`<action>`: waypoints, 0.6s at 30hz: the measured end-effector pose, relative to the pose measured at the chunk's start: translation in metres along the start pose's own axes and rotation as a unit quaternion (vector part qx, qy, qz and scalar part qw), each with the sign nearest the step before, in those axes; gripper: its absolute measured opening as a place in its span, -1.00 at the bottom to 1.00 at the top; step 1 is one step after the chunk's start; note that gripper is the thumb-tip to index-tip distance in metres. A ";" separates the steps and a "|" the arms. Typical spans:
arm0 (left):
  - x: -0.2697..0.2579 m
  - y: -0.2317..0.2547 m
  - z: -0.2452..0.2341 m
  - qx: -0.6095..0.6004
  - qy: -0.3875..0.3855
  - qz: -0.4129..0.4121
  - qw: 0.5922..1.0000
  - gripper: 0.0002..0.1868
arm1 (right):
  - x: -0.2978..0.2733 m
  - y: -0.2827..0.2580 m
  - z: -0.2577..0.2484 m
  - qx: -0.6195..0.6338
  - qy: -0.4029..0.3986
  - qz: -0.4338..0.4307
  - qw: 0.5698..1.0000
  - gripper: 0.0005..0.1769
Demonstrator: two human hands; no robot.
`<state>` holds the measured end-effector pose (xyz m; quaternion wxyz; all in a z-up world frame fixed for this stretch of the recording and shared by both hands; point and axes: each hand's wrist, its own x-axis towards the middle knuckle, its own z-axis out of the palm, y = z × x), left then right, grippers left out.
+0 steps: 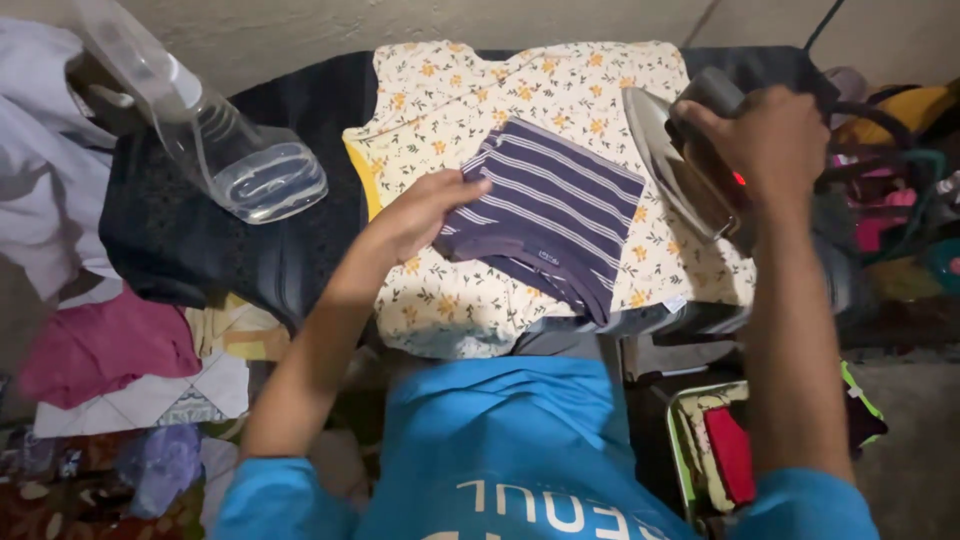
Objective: Ironing and folding several pieces of clothing on an ironing board.
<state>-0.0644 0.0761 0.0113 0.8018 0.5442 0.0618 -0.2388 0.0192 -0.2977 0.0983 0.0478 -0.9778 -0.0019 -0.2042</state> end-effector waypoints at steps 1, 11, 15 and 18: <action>-0.007 -0.001 -0.001 0.068 0.002 0.036 0.997 -0.51 | 0.002 -0.003 -0.006 0.036 -0.051 0.026 0.998 -0.14; -0.029 -0.025 -0.008 0.393 0.189 0.211 0.875 -0.66 | -0.022 -0.080 -0.029 0.078 -0.189 0.000 0.979 -0.19; -0.037 -0.026 -0.007 0.384 0.181 0.242 0.872 -0.71 | -0.013 -0.106 -0.007 0.051 -0.154 -0.084 0.983 -0.13; -0.038 -0.028 -0.005 0.365 0.172 0.258 0.878 -0.72 | 0.003 -0.112 0.003 0.064 -0.148 -0.127 0.979 -0.11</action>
